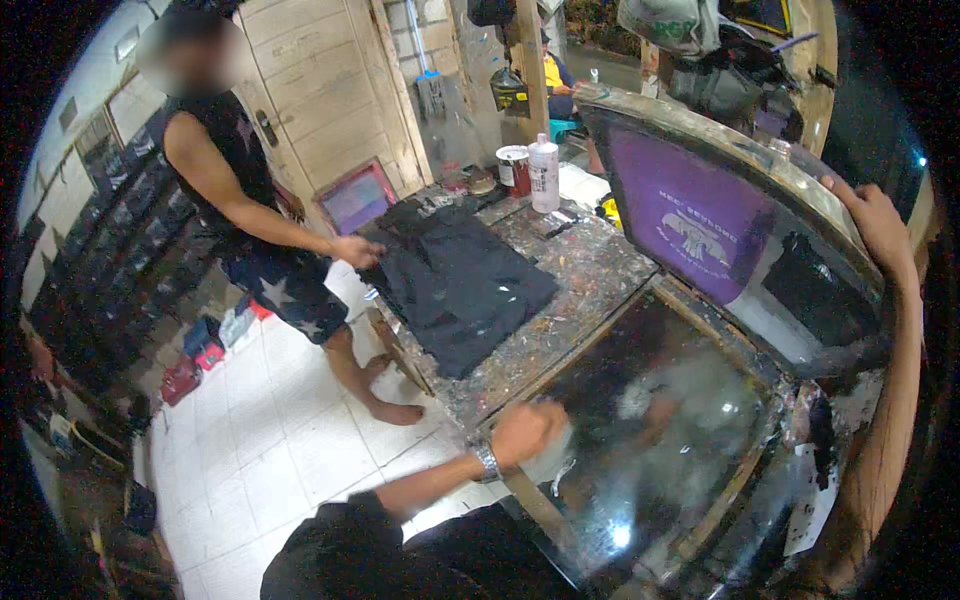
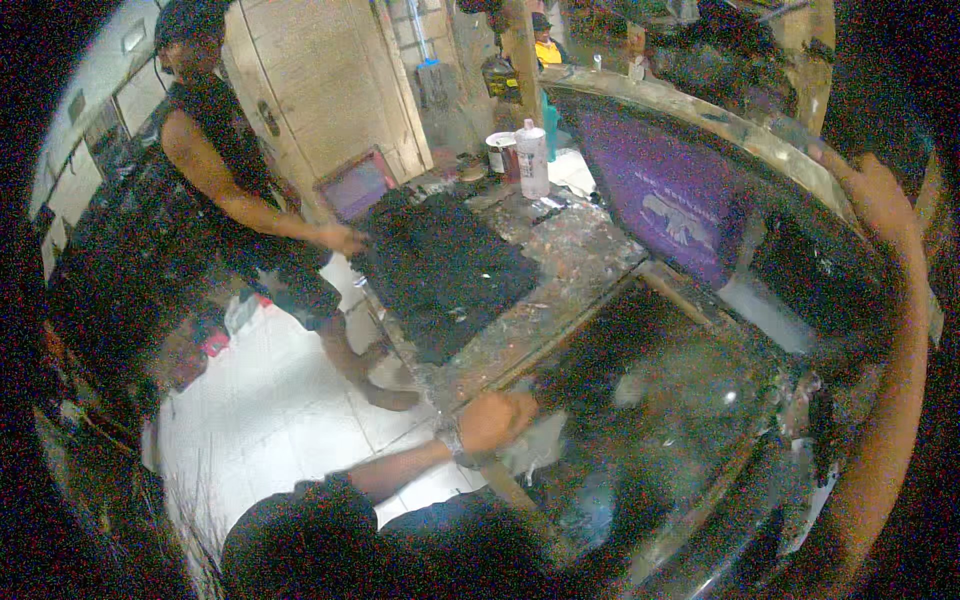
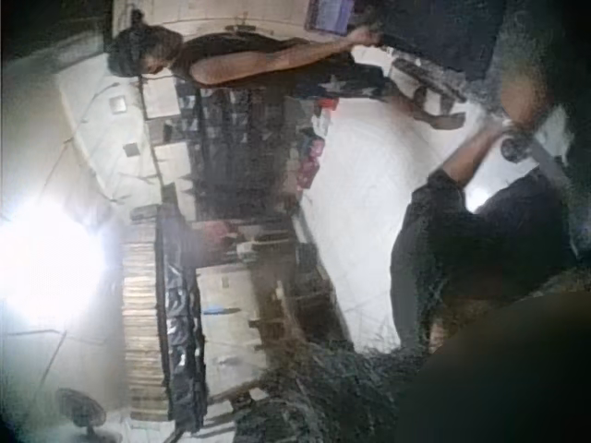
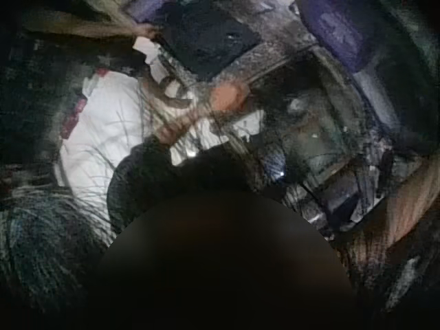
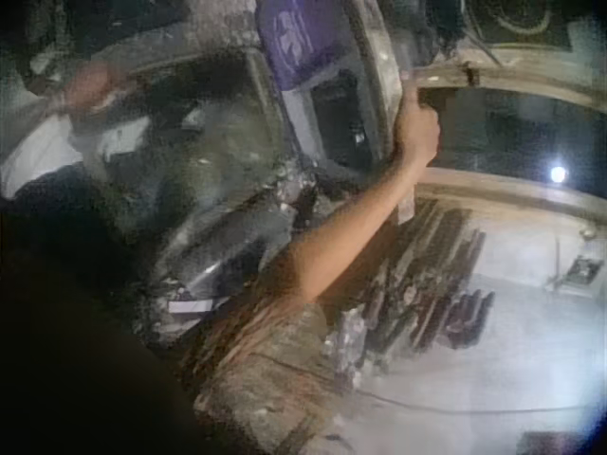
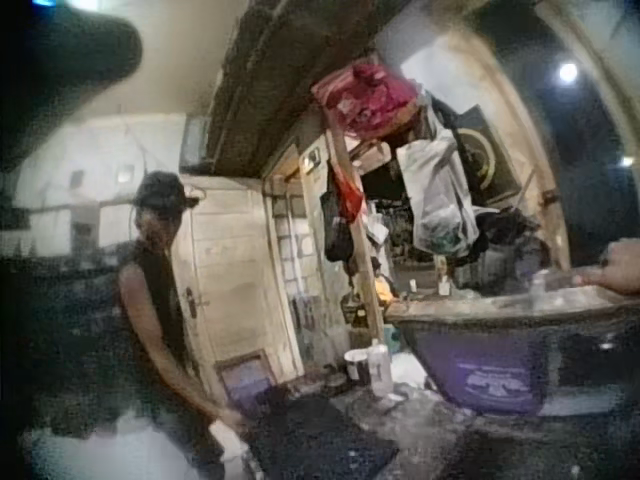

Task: The person performs screen printing on black t-shirts using a squeegee to spread ink across a screen. They repeatedly place shirts under the screen, pull ink through, lift the screen, and stack the printed shirts.

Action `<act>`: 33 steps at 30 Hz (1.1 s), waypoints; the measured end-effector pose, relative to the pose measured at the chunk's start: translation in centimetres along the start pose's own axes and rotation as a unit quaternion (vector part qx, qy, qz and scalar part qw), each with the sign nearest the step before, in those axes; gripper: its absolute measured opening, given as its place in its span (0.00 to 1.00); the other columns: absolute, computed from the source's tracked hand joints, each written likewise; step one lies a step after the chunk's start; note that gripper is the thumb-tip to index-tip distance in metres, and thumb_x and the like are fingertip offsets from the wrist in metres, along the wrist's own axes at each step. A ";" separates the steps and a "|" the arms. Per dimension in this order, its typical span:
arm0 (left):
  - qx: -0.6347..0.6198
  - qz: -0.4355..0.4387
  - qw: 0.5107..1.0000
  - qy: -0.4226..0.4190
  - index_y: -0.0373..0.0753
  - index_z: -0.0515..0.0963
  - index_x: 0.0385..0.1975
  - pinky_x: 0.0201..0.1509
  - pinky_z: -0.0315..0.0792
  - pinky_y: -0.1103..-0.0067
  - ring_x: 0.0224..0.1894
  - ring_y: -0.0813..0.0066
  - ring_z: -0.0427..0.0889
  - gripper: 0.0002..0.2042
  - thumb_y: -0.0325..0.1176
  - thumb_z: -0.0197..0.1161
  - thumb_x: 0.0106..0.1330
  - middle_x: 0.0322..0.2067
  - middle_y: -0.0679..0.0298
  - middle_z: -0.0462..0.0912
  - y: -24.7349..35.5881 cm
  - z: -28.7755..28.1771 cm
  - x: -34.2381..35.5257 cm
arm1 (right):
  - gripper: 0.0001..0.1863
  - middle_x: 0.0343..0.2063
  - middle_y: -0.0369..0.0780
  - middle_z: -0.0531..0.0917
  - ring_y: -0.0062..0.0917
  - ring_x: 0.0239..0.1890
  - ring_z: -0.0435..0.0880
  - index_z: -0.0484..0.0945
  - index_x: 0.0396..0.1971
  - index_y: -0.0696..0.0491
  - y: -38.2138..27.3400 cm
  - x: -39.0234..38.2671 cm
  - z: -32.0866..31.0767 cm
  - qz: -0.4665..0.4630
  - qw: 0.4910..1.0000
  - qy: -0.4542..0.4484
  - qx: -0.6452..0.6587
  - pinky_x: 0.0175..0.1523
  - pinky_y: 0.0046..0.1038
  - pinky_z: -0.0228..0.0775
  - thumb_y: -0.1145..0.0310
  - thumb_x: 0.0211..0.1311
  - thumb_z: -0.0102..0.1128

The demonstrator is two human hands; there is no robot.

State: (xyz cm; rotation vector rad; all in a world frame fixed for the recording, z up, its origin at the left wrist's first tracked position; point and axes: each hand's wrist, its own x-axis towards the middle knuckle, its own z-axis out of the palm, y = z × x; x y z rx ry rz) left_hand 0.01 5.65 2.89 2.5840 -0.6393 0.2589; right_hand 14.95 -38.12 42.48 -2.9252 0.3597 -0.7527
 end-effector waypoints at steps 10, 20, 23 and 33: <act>0.003 -0.012 0.985 0.170 0.36 0.75 0.48 0.54 0.75 0.57 0.50 0.45 0.80 0.17 0.36 0.67 0.64 0.49 0.50 0.81 -8.5 1.6 11.6 | 0.45 0.45 0.53 0.85 0.39 0.49 0.83 0.81 0.51 0.68 5.0 2.2 -1.7 -0.024 0.999 0.020 -0.022 0.58 0.34 0.70 0.32 0.65 0.57; 0.046 0.185 0.980 -0.050 0.38 0.82 0.52 0.68 0.68 0.56 0.65 0.56 0.75 0.18 0.43 0.59 0.70 0.60 0.56 0.81 -5.5 4.9 11.5 | 0.39 0.46 0.54 0.84 0.38 0.49 0.83 0.81 0.56 0.62 12.8 3.3 -4.2 -0.090 0.993 -0.023 -0.077 0.59 0.37 0.70 0.36 0.70 0.53; -0.094 0.173 0.935 -0.294 0.37 0.83 0.49 0.75 0.60 0.56 0.72 0.53 0.68 0.27 0.58 0.55 0.74 0.65 0.52 0.76 0.3 -0.9 -1.6 | 0.44 0.52 0.57 0.82 0.44 0.57 0.80 0.83 0.54 0.62 1.1 -1.5 2.0 -0.040 0.987 -0.142 0.064 0.65 0.46 0.66 0.30 0.67 0.50; 0.138 0.189 0.966 -0.110 0.51 0.78 0.61 0.53 0.67 0.61 0.51 0.54 0.73 0.26 0.56 0.64 0.66 0.49 0.55 0.76 6.6 4.7 5.3 | 0.44 0.65 0.61 0.72 0.51 0.69 0.72 0.78 0.58 0.65 0.7 -0.4 -1.6 -0.099 0.993 -0.055 0.013 0.71 0.42 0.63 0.34 0.67 0.48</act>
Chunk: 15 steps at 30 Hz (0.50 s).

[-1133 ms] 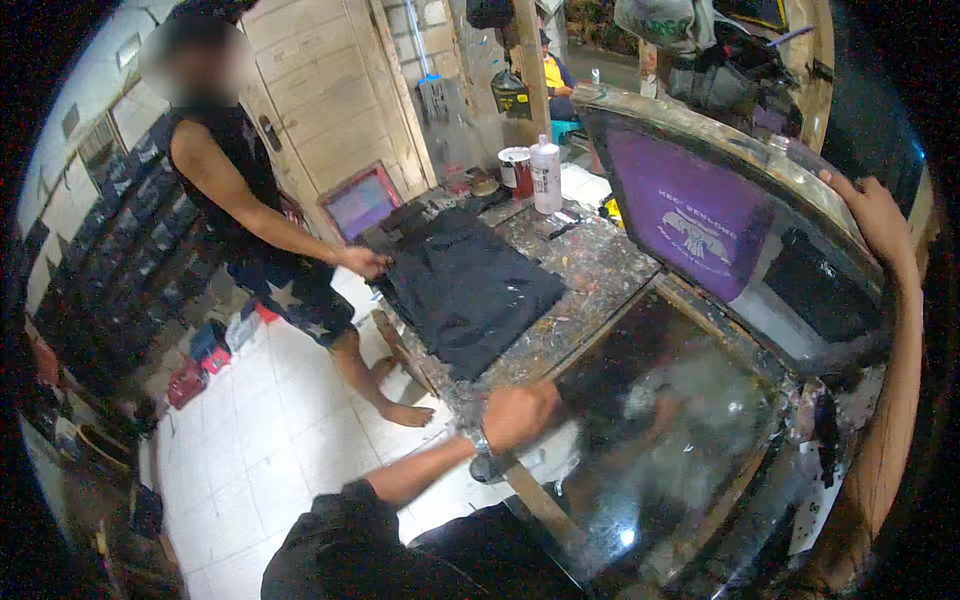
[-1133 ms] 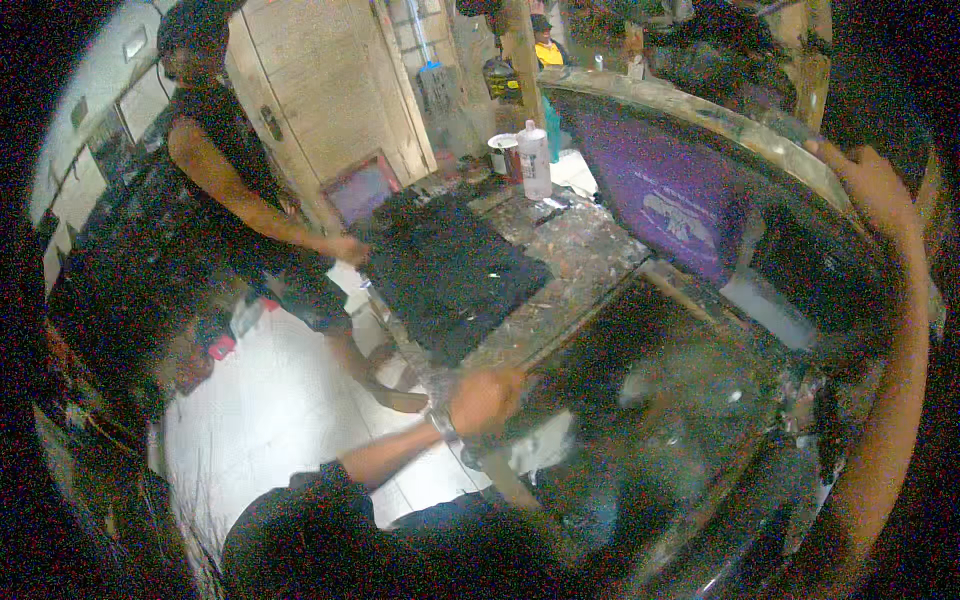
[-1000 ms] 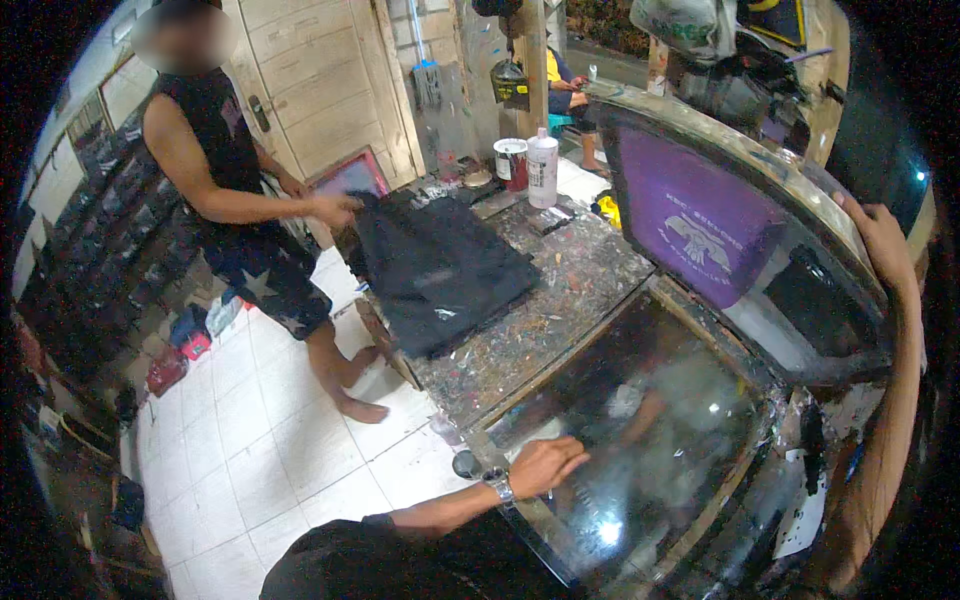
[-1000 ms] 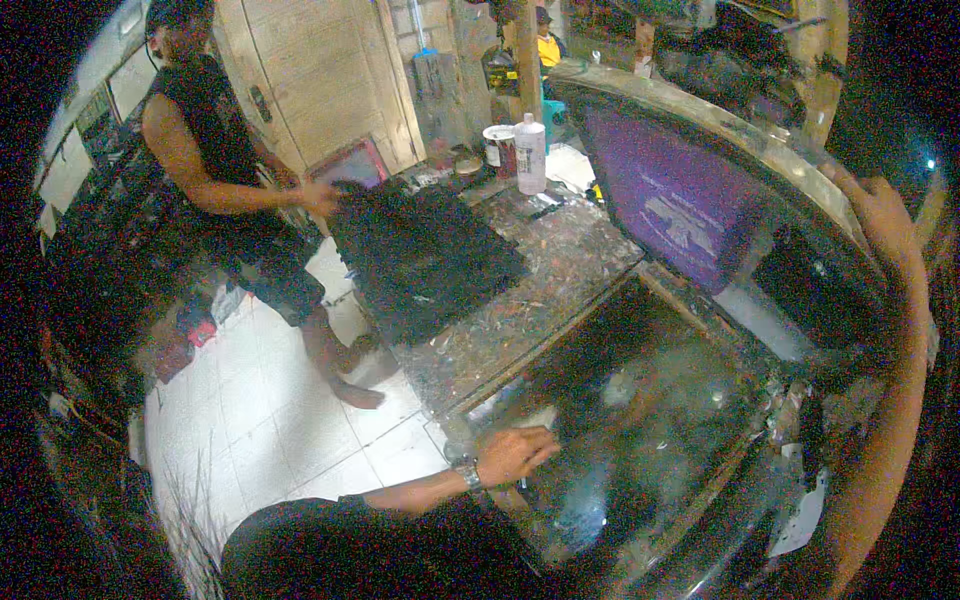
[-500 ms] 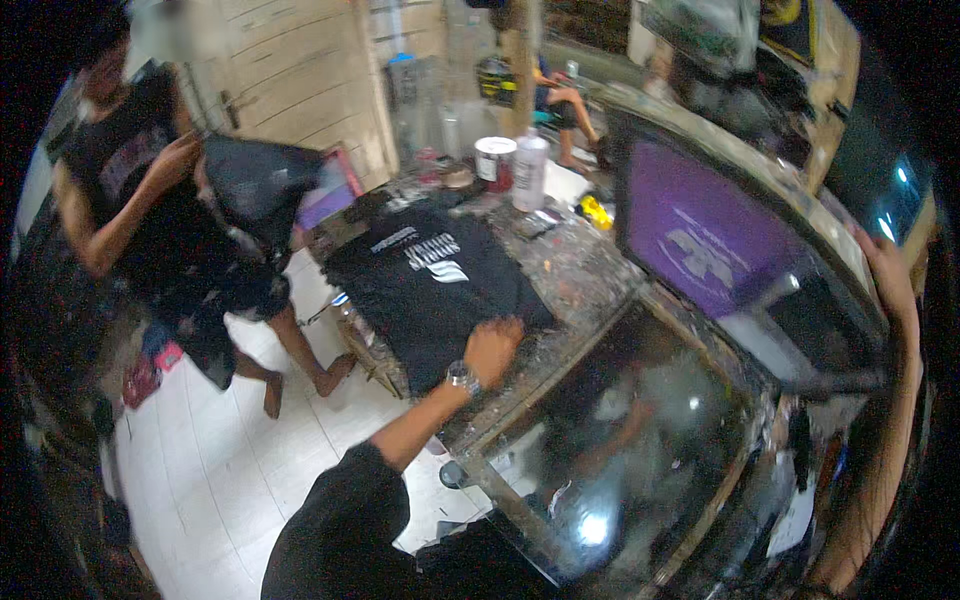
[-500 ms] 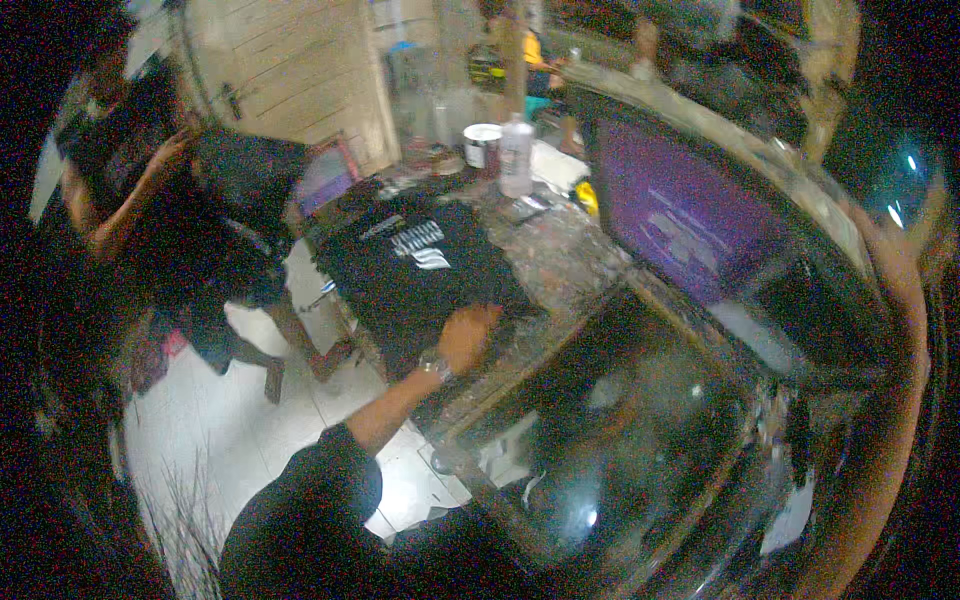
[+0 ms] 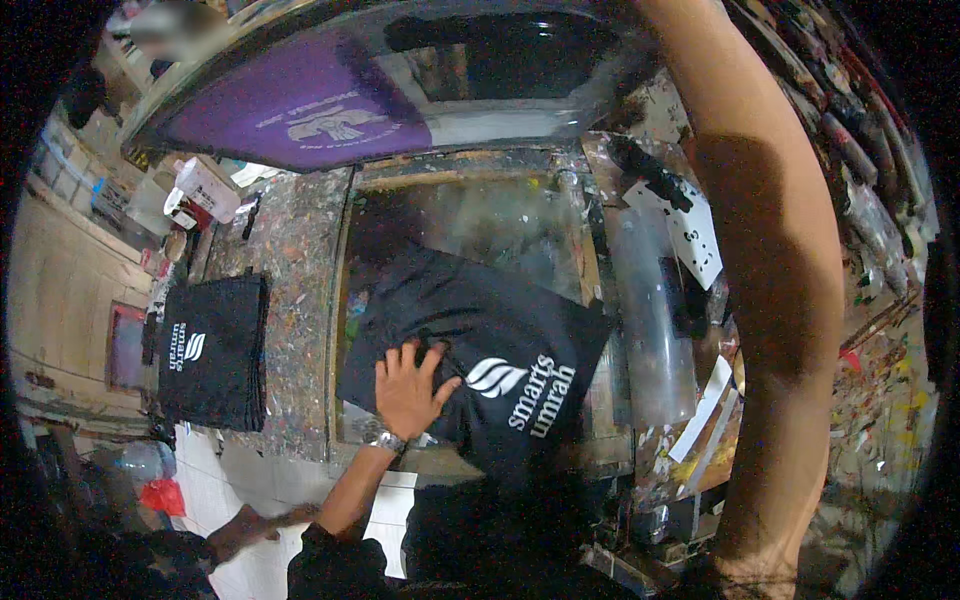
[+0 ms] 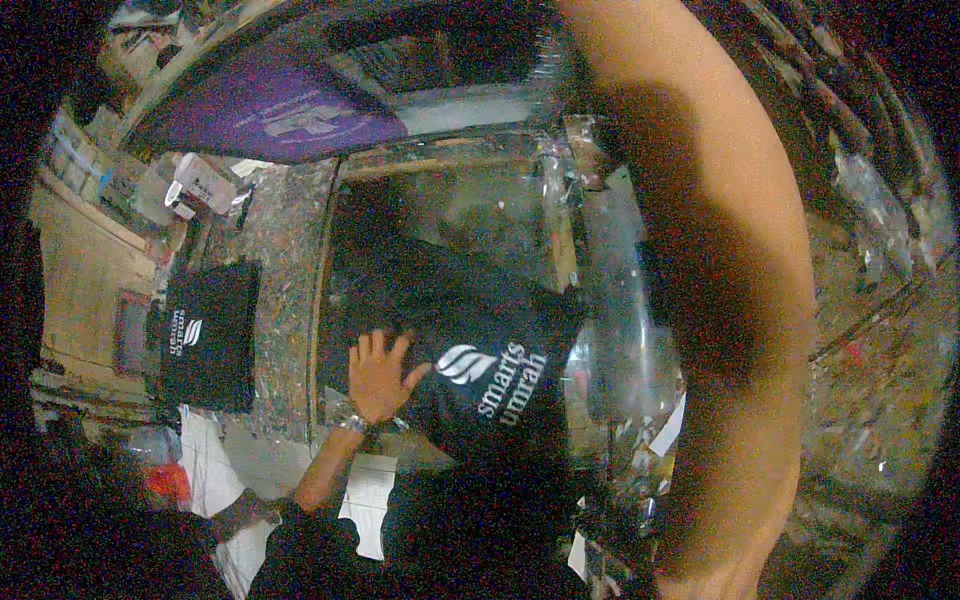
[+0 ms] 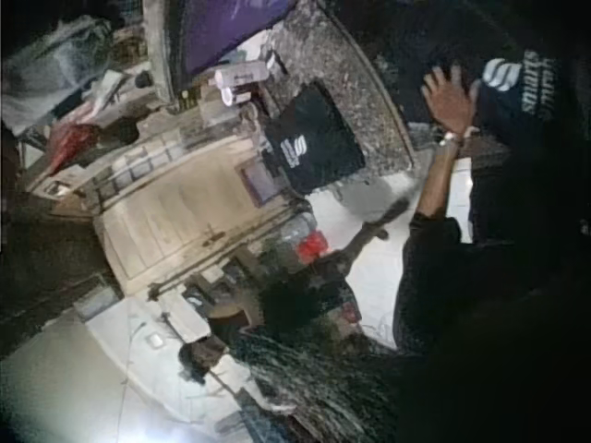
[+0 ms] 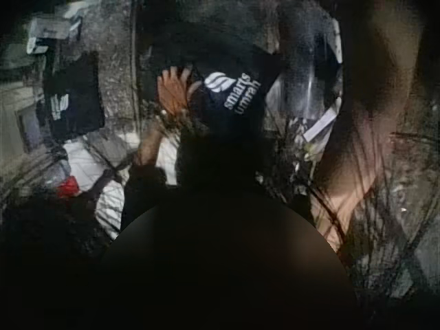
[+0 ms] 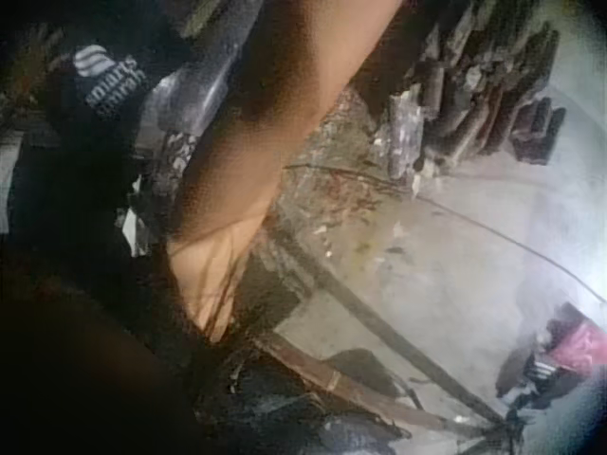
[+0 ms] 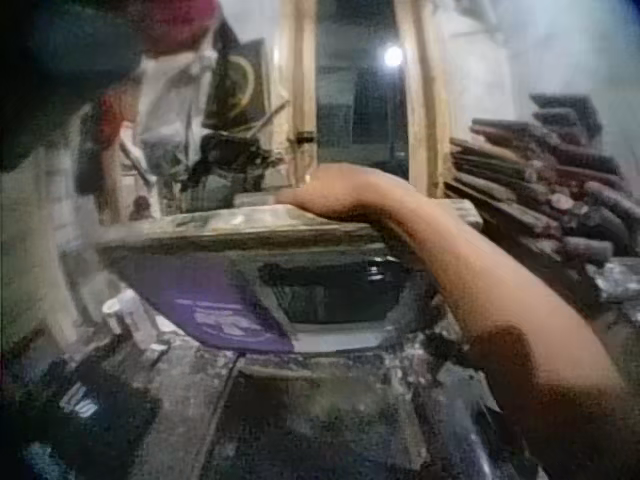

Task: The person performs screen printing on black t-shirts using a squeegee to spread ink across a screen. They repeatedly place shirts under the screen, pull ink through, lift the screen, and stack the printed shirts.

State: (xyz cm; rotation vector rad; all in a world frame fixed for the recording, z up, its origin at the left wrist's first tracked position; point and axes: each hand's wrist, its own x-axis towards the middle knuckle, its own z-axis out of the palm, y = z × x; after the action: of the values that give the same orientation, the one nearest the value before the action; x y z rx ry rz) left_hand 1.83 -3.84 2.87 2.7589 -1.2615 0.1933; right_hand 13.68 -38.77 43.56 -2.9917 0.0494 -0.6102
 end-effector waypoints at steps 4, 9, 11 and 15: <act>0.082 -0.041 0.995 -0.041 0.48 0.78 0.60 0.54 0.69 0.59 0.54 0.54 0.74 0.27 0.52 0.66 0.63 0.52 0.56 0.77 -0.6 -1.4 -1.5 | 0.42 0.66 0.56 0.73 0.51 0.70 0.71 0.78 0.61 0.61 -2.4 -2.1 -0.6 -0.031 0.999 -0.018 0.031 0.72 0.41 0.62 0.36 0.68 0.48; -0.080 0.272 0.958 -0.038 0.43 0.79 0.54 0.64 0.65 0.54 0.63 0.54 0.70 0.21 0.43 0.62 0.62 0.60 0.56 0.76 14.8 -2.7 1.9 | 0.39 0.71 0.53 0.69 0.46 0.73 0.68 0.77 0.64 0.57 -3.5 1.0 0.7 -0.084 0.996 -0.030 0.013 0.74 0.42 0.59 0.38 0.73 0.44; -0.201 0.369 0.892 -0.168 0.47 0.77 0.60 0.69 0.60 0.51 0.69 0.55 0.66 0.24 0.45 0.62 0.64 0.65 0.57 0.74 21.2 -1.2 1.8 | 0.39 0.70 0.53 0.69 0.47 0.73 0.67 0.76 0.64 0.57 -2.7 0.7 0.1 -0.076 0.997 -0.024 0.021 0.75 0.43 0.59 0.38 0.72 0.45; -0.314 0.284 0.905 -0.048 0.49 0.80 0.59 0.73 0.54 0.46 0.71 0.58 0.66 0.24 0.46 0.66 0.62 0.61 0.60 0.78 20.4 0.5 -0.3 | 0.36 0.70 0.53 0.70 0.47 0.73 0.68 0.77 0.65 0.55 -2.6 -3.2 -0.9 -0.032 0.998 -0.042 0.027 0.75 0.44 0.58 0.40 0.73 0.46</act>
State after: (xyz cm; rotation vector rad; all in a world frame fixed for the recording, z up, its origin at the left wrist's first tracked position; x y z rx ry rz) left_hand -13.75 -16.97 3.13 1.8365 -1.7445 -0.2706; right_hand 10.41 -36.08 43.43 -2.9728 -0.0665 -0.4840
